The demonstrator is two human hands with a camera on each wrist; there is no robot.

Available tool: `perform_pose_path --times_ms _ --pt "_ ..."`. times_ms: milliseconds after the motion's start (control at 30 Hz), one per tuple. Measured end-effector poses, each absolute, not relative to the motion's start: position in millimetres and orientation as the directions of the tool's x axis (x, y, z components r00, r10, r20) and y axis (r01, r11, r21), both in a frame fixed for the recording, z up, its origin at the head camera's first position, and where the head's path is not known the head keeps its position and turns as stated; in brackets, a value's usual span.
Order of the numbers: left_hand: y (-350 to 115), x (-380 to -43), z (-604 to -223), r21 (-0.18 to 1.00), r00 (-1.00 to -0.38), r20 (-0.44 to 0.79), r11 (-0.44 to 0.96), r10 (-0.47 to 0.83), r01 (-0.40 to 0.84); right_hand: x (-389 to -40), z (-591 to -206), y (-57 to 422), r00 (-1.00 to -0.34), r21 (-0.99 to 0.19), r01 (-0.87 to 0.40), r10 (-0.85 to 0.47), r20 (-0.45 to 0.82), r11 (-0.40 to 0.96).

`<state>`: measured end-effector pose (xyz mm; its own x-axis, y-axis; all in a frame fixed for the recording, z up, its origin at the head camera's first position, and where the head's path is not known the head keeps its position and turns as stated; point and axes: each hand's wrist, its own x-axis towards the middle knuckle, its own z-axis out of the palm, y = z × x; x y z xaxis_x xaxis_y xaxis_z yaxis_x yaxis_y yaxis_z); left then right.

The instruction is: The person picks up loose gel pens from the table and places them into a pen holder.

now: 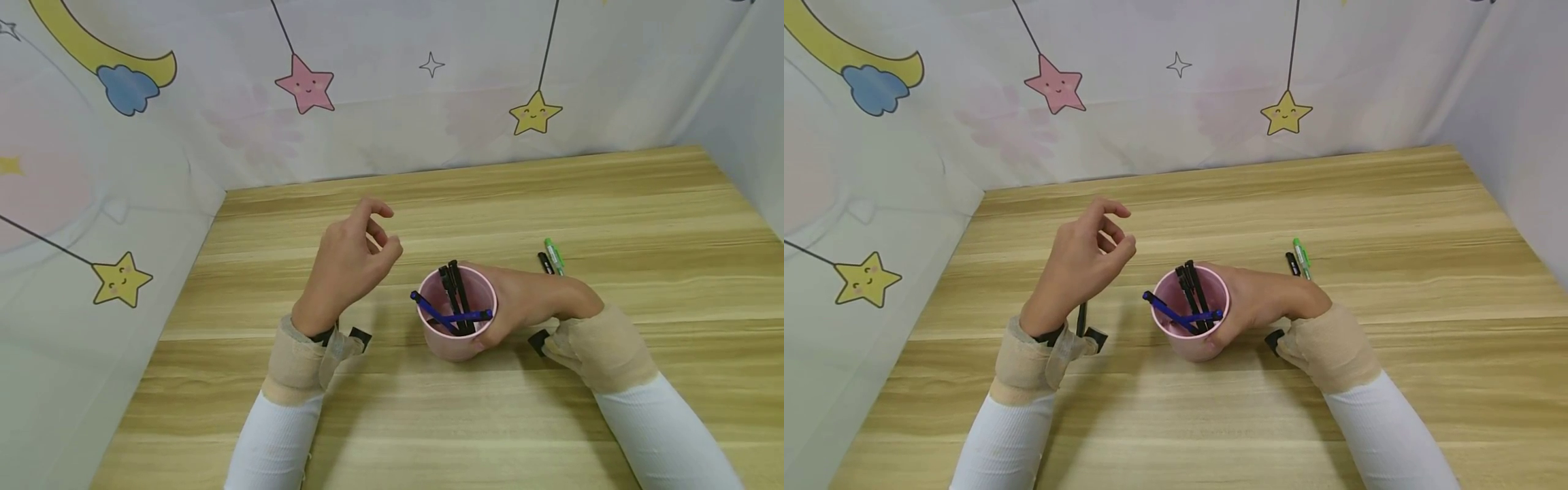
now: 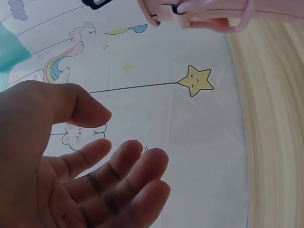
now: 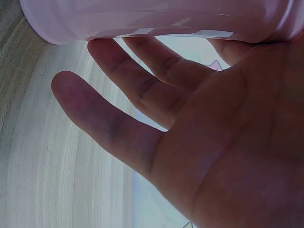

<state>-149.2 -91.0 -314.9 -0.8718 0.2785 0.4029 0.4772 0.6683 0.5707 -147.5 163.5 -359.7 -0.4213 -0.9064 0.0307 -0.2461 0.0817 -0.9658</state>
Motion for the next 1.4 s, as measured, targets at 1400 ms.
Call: perform_pose_path --times_ms 1400 --pt "-111 -159 -334 0.343 -0.979 0.004 0.92 0.203 0.192 -150 -363 165 -0.417 -0.961 -0.262 -0.908 0.034 0.085"
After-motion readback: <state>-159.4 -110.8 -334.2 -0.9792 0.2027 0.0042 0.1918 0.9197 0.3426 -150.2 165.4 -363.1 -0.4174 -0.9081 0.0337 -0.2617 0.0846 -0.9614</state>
